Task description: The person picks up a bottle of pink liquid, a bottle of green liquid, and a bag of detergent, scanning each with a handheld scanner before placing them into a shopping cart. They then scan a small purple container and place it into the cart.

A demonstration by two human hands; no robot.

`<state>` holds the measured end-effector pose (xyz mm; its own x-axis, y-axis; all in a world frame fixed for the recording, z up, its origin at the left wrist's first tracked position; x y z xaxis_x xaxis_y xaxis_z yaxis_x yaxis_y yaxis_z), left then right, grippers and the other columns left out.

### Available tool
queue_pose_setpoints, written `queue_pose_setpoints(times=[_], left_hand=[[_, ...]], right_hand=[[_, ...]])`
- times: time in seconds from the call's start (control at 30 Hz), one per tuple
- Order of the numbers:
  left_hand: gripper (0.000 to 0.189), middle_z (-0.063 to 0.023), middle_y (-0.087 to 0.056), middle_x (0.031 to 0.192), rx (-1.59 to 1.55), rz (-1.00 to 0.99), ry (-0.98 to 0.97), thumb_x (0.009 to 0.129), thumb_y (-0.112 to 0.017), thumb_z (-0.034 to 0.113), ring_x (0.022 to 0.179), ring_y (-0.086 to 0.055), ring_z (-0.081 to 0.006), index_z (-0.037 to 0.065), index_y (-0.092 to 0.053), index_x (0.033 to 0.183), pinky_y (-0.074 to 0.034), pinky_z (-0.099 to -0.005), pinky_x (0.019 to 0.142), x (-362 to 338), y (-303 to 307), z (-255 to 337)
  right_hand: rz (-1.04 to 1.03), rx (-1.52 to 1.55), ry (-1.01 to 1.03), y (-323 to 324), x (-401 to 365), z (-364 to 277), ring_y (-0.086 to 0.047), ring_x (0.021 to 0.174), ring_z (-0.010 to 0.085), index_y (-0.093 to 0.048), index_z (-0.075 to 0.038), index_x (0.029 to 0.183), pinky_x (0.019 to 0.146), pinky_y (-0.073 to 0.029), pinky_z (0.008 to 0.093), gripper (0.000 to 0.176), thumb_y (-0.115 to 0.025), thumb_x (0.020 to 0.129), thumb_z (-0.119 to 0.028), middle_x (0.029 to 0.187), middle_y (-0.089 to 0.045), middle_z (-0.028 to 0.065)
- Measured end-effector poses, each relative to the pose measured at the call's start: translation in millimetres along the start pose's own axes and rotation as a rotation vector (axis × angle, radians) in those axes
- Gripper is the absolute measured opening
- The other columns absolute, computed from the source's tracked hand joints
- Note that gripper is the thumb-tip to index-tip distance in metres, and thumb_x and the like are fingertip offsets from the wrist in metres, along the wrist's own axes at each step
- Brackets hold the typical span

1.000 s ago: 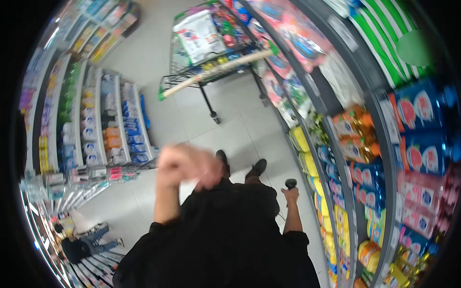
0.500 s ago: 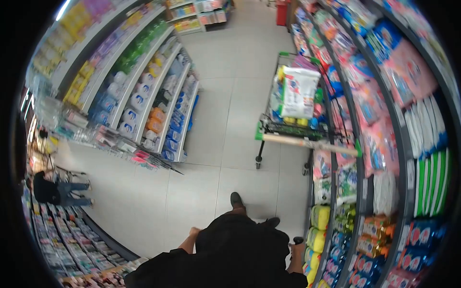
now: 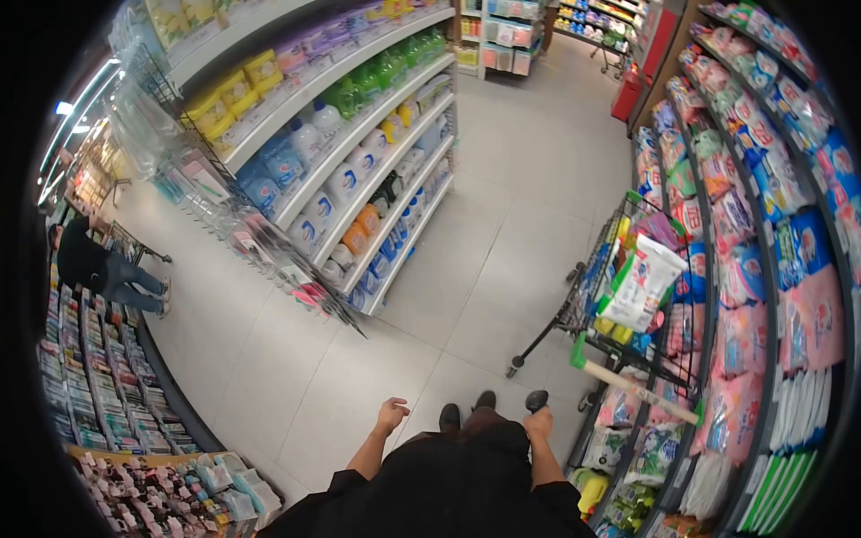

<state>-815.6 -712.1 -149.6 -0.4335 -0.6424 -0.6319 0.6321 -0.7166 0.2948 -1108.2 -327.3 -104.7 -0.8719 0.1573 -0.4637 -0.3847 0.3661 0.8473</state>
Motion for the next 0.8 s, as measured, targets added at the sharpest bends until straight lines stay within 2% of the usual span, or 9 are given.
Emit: queue_pose_setpoints(times=[0.1,0.2,0.3,0.4,0.5,0.57,0.6,0.67,0.8], left_hand=[[0.029,-0.0154,-0.073,0.085,0.019,-0.031,0.007,0.076,-0.064,0.003,0.082,-0.07,-0.022,0.001,-0.067,0.105,-0.054,-0.0323,0.076,12,4,7],[0.03,-0.0156,-0.073,0.086,0.027,-0.004,0.122,0.078,-0.063,0.003,0.081,-0.071,-0.0216,0.0,-0.066,0.107,-0.054,-0.0312,0.076,14,16,-8],[0.03,-0.0164,-0.073,0.084,-0.038,0.062,0.242,0.078,-0.064,0.003,0.081,-0.072,-0.0223,-0.001,-0.067,0.107,-0.055,-0.0315,0.076,20,32,-31],[0.027,-0.0161,-0.073,0.082,0.037,0.158,0.316,0.079,-0.063,0.005,0.082,-0.072,-0.0234,0.0,-0.068,0.105,-0.055,-0.0321,0.077,30,57,-15],[0.026,-0.016,-0.073,0.083,0.11,0.246,0.315,0.08,-0.062,0.008,0.082,-0.072,-0.0233,0.0,-0.069,0.104,-0.055,-0.0324,0.078,56,82,33],[0.027,-0.0163,-0.073,0.084,0.004,0.289,0.272,0.079,-0.063,0.01,0.083,-0.072,-0.0245,0.001,-0.069,0.104,-0.055,-0.0349,0.079,85,96,67],[0.027,-0.0159,-0.073,0.084,0.116,0.283,0.143,0.078,-0.062,0.01,0.084,-0.071,-0.026,0.002,-0.069,0.103,-0.055,-0.0363,0.08,101,101,103],[0.029,-0.0145,-0.072,0.082,0.301,0.277,-0.142,0.078,-0.06,0.009,0.085,-0.069,-0.0308,0.005,-0.068,0.105,-0.053,-0.0397,0.081,150,107,170],[0.03,-0.0134,-0.071,0.086,0.305,0.299,-0.443,0.086,-0.048,0.0,0.084,-0.069,-0.0286,0.006,-0.063,0.111,-0.053,-0.0395,0.078,181,110,349]], right_hand=[[-0.039,-0.012,0.091,2,6,-88,-0.064,0.105,0.0381,-0.065,-0.007,0.105,0.087,-0.054,0.0468,0.03,-0.068,0.075,-0.009,0.105,-0.069,0.0201],[-0.069,-0.034,0.196,-1,10,-157,-0.065,0.103,0.0381,-0.067,-0.006,0.104,0.086,-0.054,0.0474,0.028,-0.069,0.076,-0.009,0.104,-0.069,0.0198],[-0.087,0.033,0.191,-5,27,-199,-0.063,0.103,0.0422,-0.068,-0.004,0.104,0.087,-0.052,0.0484,0.031,-0.064,0.074,-0.006,0.103,-0.068,0.0237],[-0.026,0.148,0.155,-20,67,-219,-0.063,0.102,0.044,-0.067,-0.003,0.102,0.087,-0.051,0.0493,0.03,-0.062,0.073,-0.005,0.102,-0.068,0.0255],[-0.03,0.176,0.122,-23,105,-244,-0.065,0.097,0.0435,-0.066,-0.001,0.101,0.084,-0.052,0.0496,0.029,-0.061,0.073,-0.004,0.098,-0.069,0.0232],[-0.037,0.218,0.099,-16,121,-270,-0.064,0.098,0.0446,-0.065,0.001,0.099,0.084,-0.052,0.0498,0.028,-0.061,0.072,-0.004,0.098,-0.068,0.0261],[-0.025,0.258,0.067,-12,129,-280,-0.064,0.098,0.0456,-0.065,0.003,0.096,0.084,-0.051,0.05,0.026,-0.06,0.071,-0.003,0.098,-0.067,0.029],[-0.006,0.266,0.127,-19,154,-305,-0.065,0.097,0.0454,-0.065,0.003,0.095,0.083,-0.052,0.05,0.026,-0.061,0.071,-0.003,0.097,-0.067,0.0289],[-0.05,0.232,0.222,-26,179,-345,-0.065,0.095,0.0457,-0.065,0.004,0.091,0.081,-0.051,0.05,0.022,-0.061,0.07,-0.004,0.091,-0.067,0.0288]])
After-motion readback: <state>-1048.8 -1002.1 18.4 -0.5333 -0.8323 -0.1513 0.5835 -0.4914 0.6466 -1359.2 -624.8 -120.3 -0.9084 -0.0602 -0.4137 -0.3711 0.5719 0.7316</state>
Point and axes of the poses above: each hand's wrist, its own x-axis towards the middle knuckle, its own y-axis out of the back of the hand, z = x × y, the point moved 8 cm from there along x, towards the middle knuckle
